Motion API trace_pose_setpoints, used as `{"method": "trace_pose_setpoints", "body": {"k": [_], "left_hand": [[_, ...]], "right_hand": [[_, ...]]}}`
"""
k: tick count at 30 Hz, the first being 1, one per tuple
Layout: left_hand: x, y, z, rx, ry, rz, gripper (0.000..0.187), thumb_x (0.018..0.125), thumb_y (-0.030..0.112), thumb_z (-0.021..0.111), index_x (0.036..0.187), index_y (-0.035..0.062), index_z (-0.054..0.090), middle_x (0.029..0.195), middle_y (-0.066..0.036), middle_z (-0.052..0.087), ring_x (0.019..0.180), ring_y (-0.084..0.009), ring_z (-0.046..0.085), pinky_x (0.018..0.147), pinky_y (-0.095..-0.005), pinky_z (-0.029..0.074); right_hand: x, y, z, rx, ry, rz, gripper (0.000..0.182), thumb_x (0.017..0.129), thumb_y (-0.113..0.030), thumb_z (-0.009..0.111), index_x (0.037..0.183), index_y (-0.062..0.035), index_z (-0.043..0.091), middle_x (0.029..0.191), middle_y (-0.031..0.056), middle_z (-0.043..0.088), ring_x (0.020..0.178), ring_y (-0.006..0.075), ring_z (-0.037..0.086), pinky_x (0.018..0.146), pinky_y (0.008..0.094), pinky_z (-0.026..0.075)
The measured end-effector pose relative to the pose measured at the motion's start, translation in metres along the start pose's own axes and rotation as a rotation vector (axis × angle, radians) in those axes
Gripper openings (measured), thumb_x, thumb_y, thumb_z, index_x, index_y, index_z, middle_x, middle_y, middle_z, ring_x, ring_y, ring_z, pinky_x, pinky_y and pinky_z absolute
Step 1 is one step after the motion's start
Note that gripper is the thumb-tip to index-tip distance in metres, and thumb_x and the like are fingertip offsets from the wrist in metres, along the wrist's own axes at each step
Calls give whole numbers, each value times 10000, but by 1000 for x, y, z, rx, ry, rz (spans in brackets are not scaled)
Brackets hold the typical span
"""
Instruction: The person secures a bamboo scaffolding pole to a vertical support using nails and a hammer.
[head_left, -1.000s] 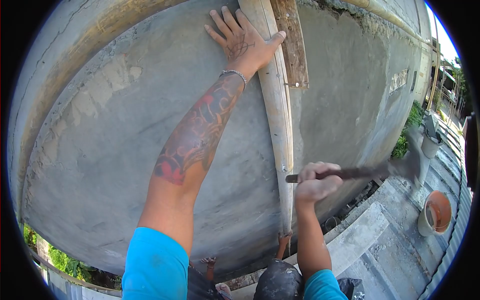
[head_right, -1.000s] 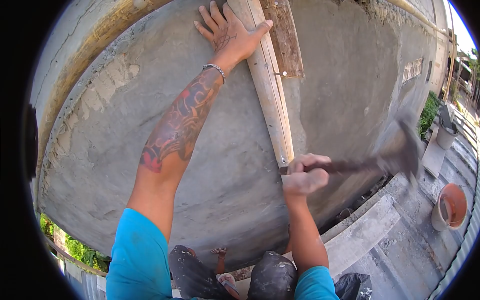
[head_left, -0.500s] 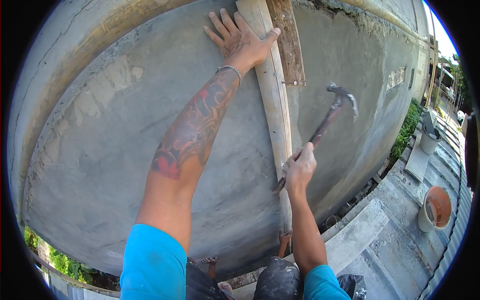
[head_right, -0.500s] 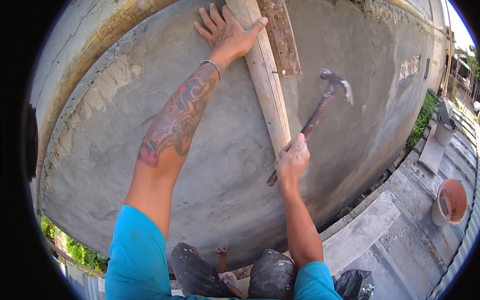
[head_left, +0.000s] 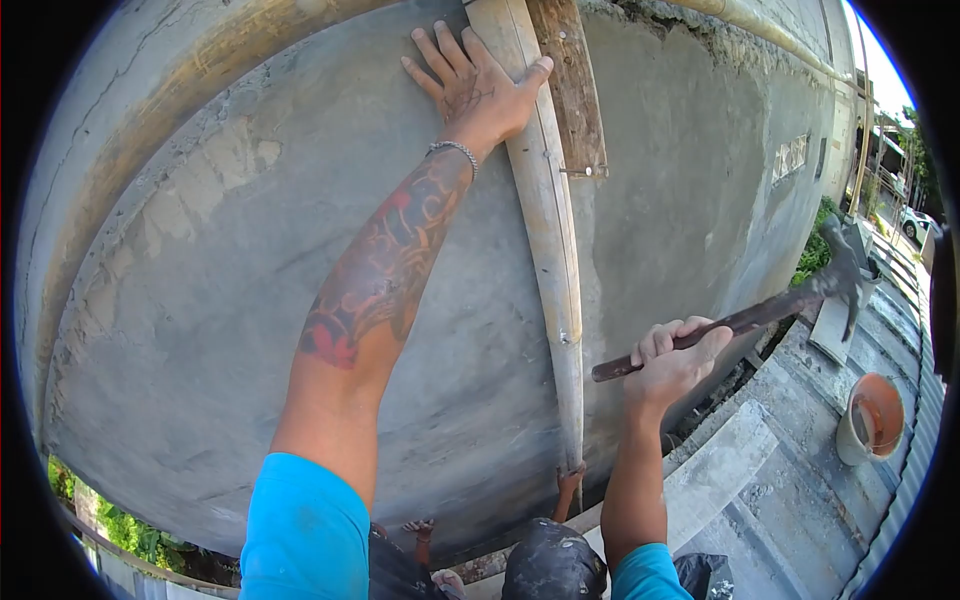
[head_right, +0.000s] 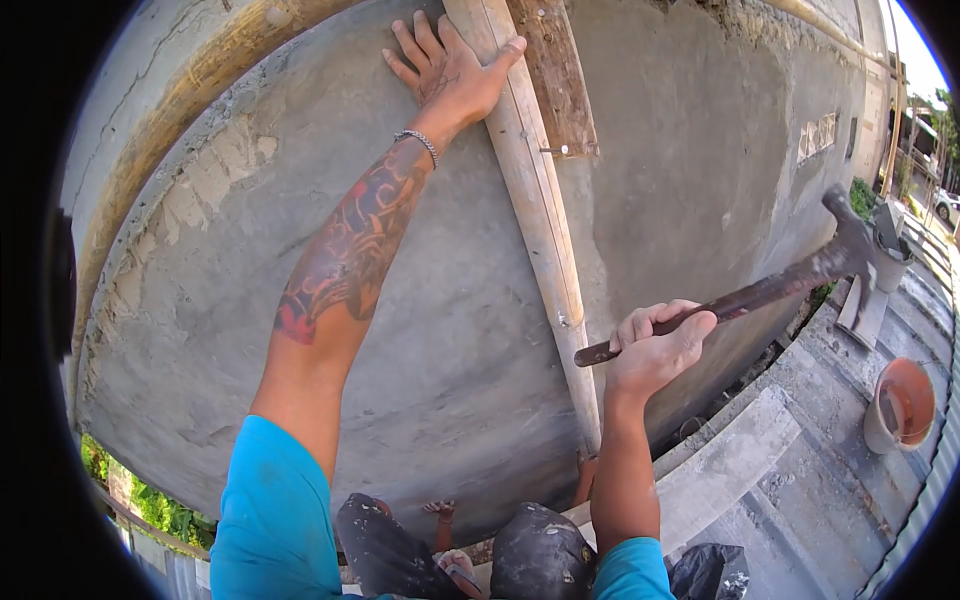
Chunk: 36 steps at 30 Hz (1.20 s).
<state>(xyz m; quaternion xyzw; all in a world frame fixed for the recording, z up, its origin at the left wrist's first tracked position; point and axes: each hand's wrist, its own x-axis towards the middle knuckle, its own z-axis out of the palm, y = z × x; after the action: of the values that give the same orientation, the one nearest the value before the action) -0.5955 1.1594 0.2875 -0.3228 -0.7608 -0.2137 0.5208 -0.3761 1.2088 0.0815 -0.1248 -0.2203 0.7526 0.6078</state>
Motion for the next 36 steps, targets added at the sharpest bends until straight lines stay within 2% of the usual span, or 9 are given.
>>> {"method": "trace_pose_setpoints", "body": {"k": [3,8,15,16,20,23,27,34,36], "left_hand": [[-1,3,1,26,36,-3,1051,846,685,482,1451,-118,175,1539,-310,63,1421,-458,-171,1089,-618,-157],[-5,-2,3,28,50,30,1034,848,698,477,1459,-81,179,1528,-315,79,1433,-441,-127,1080,-626,-141],[-36,-25,-5,-52,104,254,873,869,615,541,1456,36,253,1486,-215,250,1449,-356,46,1123,-584,-52],[-35,-23,-7,-52,123,244,930,834,641,576,1459,33,252,1480,-215,258,1431,-356,87,1123,-552,-11],[-26,-11,-15,-52,191,114,971,774,626,656,1443,25,290,1443,-245,272,1364,-366,160,1089,-532,51],[-13,-1,-13,6,193,55,966,736,570,725,1418,8,335,1429,-274,243,1327,-397,151,1058,-558,59],[-18,4,-5,64,271,83,926,715,547,758,1348,-16,385,1375,-269,288,1295,-387,207,1042,-551,123],[-13,14,-16,24,257,-8,874,681,407,782,1383,37,415,1382,-239,342,1313,-394,262,1062,-574,140],[-13,16,-16,15,261,-16,863,680,401,782,1378,42,423,1378,-238,346,1313,-394,261,1061,-577,141]], "right_hand": [[-6,-1,-19,172,-161,-243,554,939,-658,388,840,-113,397,557,-10,324,396,90,307,350,240,265],[-19,51,-39,-486,-494,76,537,983,-577,374,781,-81,410,513,-17,368,388,81,339,350,233,275],[-18,75,-40,-417,-474,-45,486,1030,-436,371,713,-70,417,512,-17,376,395,66,346,370,224,269],[-9,81,-37,-678,-578,-92,483,1030,-439,367,722,-70,423,519,-19,380,393,67,337,368,222,265],[-13,60,-32,-363,-414,81,507,1010,-516,363,764,-75,410,534,-8,380,408,70,331,354,224,250],[-24,60,-14,37,-288,-165,495,1014,-509,359,776,-77,407,528,-9,367,408,68,326,353,223,248],[-9,91,-28,-584,-577,82,533,982,-574,384,798,-75,417,525,-8,369,402,76,324,360,236,273],[-10,31,-7,329,-238,-265,590,967,-650,288,773,-99,378,545,-21,390,387,71,325,351,236,305],[-6,69,-17,-358,-465,-145,551,991,-582,322,770,-85,411,534,-30,380,390,74,332,358,239,297]]}}
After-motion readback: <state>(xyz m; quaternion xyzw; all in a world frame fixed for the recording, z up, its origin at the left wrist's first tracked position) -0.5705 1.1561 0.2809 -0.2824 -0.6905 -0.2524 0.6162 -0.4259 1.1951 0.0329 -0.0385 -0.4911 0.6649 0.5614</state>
